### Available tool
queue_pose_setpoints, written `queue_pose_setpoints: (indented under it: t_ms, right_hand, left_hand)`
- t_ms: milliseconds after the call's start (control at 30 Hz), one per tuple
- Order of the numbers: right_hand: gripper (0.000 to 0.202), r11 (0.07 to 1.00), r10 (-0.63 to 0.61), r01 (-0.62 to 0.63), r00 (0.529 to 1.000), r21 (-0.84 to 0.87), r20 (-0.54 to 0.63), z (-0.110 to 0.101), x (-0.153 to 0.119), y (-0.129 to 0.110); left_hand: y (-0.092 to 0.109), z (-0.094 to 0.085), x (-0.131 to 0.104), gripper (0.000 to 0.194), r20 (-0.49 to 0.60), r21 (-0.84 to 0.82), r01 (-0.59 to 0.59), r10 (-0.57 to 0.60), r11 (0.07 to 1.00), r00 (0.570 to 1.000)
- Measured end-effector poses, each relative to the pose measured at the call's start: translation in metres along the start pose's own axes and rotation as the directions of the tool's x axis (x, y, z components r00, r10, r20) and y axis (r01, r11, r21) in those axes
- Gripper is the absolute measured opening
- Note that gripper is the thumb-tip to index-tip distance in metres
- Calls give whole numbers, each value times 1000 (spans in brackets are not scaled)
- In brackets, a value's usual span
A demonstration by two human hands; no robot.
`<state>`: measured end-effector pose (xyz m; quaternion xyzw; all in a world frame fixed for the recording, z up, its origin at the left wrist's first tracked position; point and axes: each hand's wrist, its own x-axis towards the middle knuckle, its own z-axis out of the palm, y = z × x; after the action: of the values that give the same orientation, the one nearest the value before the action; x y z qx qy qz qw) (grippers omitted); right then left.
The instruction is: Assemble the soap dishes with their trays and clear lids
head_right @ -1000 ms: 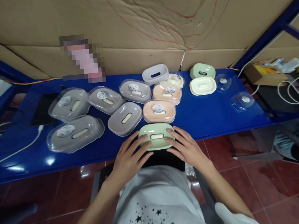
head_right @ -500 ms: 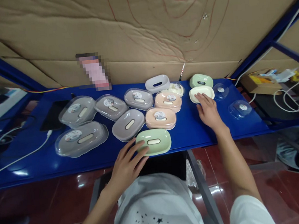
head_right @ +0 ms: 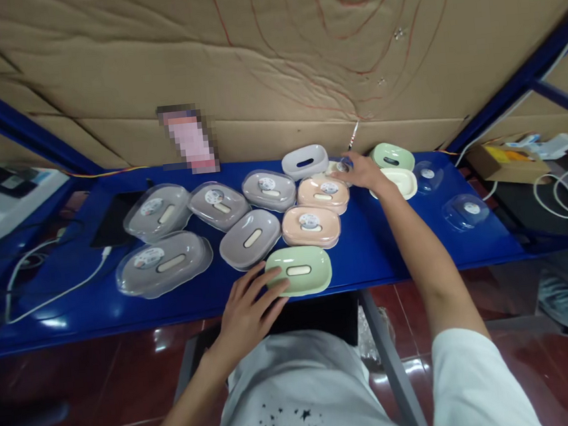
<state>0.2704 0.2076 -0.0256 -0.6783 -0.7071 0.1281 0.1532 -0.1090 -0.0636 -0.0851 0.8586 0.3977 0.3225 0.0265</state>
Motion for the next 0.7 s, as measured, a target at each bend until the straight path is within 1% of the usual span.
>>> queue_pose_setpoints:
  t_ms: [100, 200, 300, 400, 433, 467, 500, 533, 567, 600, 633, 667, 700]
  right_hand:
    - [92, 998, 56, -55, 997, -15, 58, -3, 1, -4]
    - [85, 995, 100, -98, 993, -34, 63, -4, 3, -12]
    - [83, 990, 134, -134, 991, -54, 4, -10, 3, -18]
    - [77, 986, 155, -163, 978, -45, -142, -22, -12, -19]
    - [73, 988, 146, -152, 968, -16, -204, -27, -23, -18]
    - [70, 993, 120, -117, 959, 27, -258, -31, -38, -17]
    - [67, 995, 72, -50, 952, 82, -298, -35, -57, -18]
    - [65, 989, 4, 45, 946, 144, -325, -37, -80, -19]
    - [62, 966, -95, 165, 942, 201, -322, -38, -105, -22]
    - [60, 921, -211, 297, 925, 253, -317, -36, -132, -28]
    - [60, 867, -329, 410, 898, 283, -293, -33, -160, -35]
    - [62, 835, -424, 479, 873, 270, -241, -29, -186, -43]
    - [64, 819, -493, 525, 850, 232, -186, -23, -209, -52]
  left_hand:
    - [1, 0, 1, 24, -15, 6, -3, 3, 1000, 1000]
    - [2, 0, 3, 23, -31, 14, -1, 1, 1000, 1000]
    - [2, 0, 3, 22, -27, 25, -4, 5, 1000, 1000]
    - [1, 1, 1, 22, -28, 30, -13, 14, 999, 999]
    - [1, 2, 1, 22, -31, 28, -15, 16, 999, 999]
    - [0, 2, 0, 22, -34, 24, -16, 16, 1000, 999]
    - [0, 2, 0, 22, -37, 18, -14, 14, 1000, 999]
    - [0, 3, -1, 23, -42, 9, -8, 9, 1000, 999]
    - [-1, 3, -1, 26, -51, -2, 1, -1, 1000, 999]
    - [-1, 4, -2, 29, -63, -15, 15, -16, 1000, 998]
    - [-1, 5, -3, 34, -78, -30, 33, -35, 999, 996]
    - [-2, 6, -4, 38, -96, -47, 54, -58, 997, 994]
    - [-2, 7, -5, 44, -115, -66, 72, -79, 995, 990]
